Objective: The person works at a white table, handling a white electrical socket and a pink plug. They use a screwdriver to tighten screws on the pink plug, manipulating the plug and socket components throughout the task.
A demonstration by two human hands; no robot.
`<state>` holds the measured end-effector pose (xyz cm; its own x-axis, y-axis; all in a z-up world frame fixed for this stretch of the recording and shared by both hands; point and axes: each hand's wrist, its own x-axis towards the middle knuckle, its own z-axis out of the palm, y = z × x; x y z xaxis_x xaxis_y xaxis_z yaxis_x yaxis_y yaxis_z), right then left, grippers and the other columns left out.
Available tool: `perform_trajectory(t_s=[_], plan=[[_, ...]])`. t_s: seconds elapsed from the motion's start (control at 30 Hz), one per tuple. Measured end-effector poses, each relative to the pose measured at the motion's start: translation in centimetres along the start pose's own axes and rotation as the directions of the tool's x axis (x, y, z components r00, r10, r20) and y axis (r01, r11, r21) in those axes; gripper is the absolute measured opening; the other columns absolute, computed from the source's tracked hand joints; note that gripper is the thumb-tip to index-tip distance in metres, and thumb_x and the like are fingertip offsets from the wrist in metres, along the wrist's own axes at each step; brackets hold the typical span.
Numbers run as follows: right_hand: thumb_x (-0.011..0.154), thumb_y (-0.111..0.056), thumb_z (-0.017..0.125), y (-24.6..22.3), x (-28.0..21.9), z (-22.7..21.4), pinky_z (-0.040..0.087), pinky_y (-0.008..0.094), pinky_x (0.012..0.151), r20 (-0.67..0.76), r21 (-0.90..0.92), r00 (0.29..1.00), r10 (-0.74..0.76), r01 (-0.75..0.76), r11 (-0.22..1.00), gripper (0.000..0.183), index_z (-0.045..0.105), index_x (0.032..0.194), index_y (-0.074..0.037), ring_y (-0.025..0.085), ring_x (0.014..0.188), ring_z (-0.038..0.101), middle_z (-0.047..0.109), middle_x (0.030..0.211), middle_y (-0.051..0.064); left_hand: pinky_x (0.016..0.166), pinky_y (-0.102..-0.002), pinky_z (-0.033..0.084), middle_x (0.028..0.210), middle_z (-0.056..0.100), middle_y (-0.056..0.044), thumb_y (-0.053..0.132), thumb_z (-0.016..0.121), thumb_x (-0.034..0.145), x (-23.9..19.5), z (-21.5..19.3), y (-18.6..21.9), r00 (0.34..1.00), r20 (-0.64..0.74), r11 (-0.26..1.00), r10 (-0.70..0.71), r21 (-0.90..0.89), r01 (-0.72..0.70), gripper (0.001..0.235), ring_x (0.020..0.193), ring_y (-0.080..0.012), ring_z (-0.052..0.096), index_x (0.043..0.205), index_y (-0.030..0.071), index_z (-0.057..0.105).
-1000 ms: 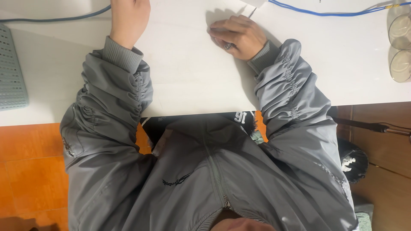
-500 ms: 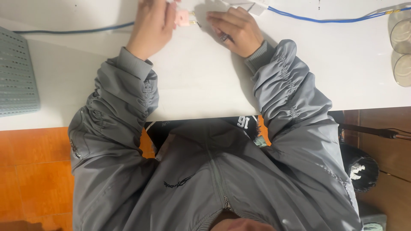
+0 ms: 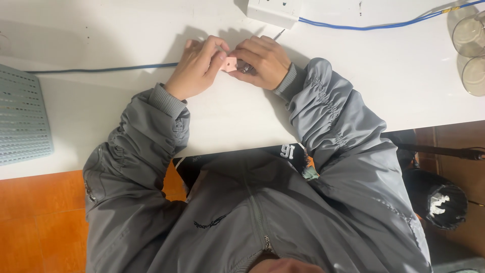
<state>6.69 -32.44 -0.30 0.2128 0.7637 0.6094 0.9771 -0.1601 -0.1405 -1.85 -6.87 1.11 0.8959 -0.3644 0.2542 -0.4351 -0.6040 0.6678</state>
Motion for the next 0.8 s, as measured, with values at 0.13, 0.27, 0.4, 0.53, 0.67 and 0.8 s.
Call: perform_trajectory(t_s=[0.13,0.27,0.4,0.53,0.67,0.8], plan=[[0.116,-0.046,0.081,0.9,-0.8,0.9,0.058,0.041,0.076,0.047,0.016,0.998,0.034,-0.034,0.999,0.037,0.085,0.119,-0.010,0.026,0.084,0.068,0.072,0.108,0.005,0.108,-0.050,0.035,0.124,0.077,0.000,0.038,0.083,0.111,-0.1,-0.7,-1.3,0.997,0.064,0.977,0.050,0.205,-0.062,0.050,0.124,-0.0325,0.063,0.142,0.011,0.056],[0.115,-0.049,0.082,1.3,-1.3,1.1,0.056,0.043,0.075,0.105,0.085,0.989,0.101,-0.110,0.990,0.040,0.088,0.126,-0.011,0.025,0.089,0.065,0.064,0.110,0.006,0.109,-0.051,0.036,0.121,0.076,-0.001,0.027,0.092,0.105,-0.3,-0.6,-1.9,0.994,0.087,0.979,0.071,0.185,-0.086,0.060,0.125,-0.0339,0.066,0.148,0.010,0.054],[0.119,-0.045,0.076,1.4,-1.2,0.8,0.057,0.037,0.074,0.072,0.130,0.994,0.086,-0.095,0.987,0.041,0.086,0.127,-0.007,0.020,0.085,0.061,0.063,0.110,0.009,0.106,-0.049,0.037,0.123,0.078,-0.009,0.025,0.091,0.107,-0.5,-0.7,-1.5,0.993,0.103,0.988,0.049,0.138,-0.064,0.058,0.119,-0.0342,0.069,0.148,0.010,0.052],[0.123,-0.042,0.078,1.9,-0.8,-0.9,0.054,0.042,0.073,0.056,0.145,0.993,0.103,-0.110,0.983,0.042,0.083,0.135,-0.002,0.026,0.085,0.064,0.066,0.107,0.010,0.104,-0.047,0.036,0.121,0.077,-0.005,0.027,0.094,0.106,-0.4,-0.8,-1.4,0.997,0.070,0.994,0.038,0.102,-0.045,0.066,0.107,-0.0313,0.066,0.153,0.012,0.051],[0.124,-0.037,0.079,2.9,-1.6,-2.9,0.059,0.052,0.073,0.169,-0.015,0.944,0.283,-0.285,0.958,0.036,0.080,0.139,-0.005,0.036,0.085,0.075,0.080,0.106,0.013,0.108,-0.052,0.037,0.129,0.077,-0.003,0.035,0.101,0.101,-0.3,-0.1,-2.3,0.995,0.045,0.981,0.089,0.167,-0.095,0.081,0.124,-0.0362,0.059,0.158,0.007,0.050],[0.127,-0.041,0.073,4.4,-3.3,-1.5,0.053,0.047,0.053,0.133,-0.192,0.949,0.286,-0.258,0.947,0.026,0.082,0.126,-0.016,0.029,0.074,0.069,0.071,0.091,-0.001,0.101,-0.044,0.035,0.124,0.069,0.000,0.045,0.089,0.115,-0.2,0.4,-2.2,0.975,0.028,0.912,0.221,0.349,-0.216,0.051,0.120,-0.0296,0.057,0.149,0.012,0.070]])
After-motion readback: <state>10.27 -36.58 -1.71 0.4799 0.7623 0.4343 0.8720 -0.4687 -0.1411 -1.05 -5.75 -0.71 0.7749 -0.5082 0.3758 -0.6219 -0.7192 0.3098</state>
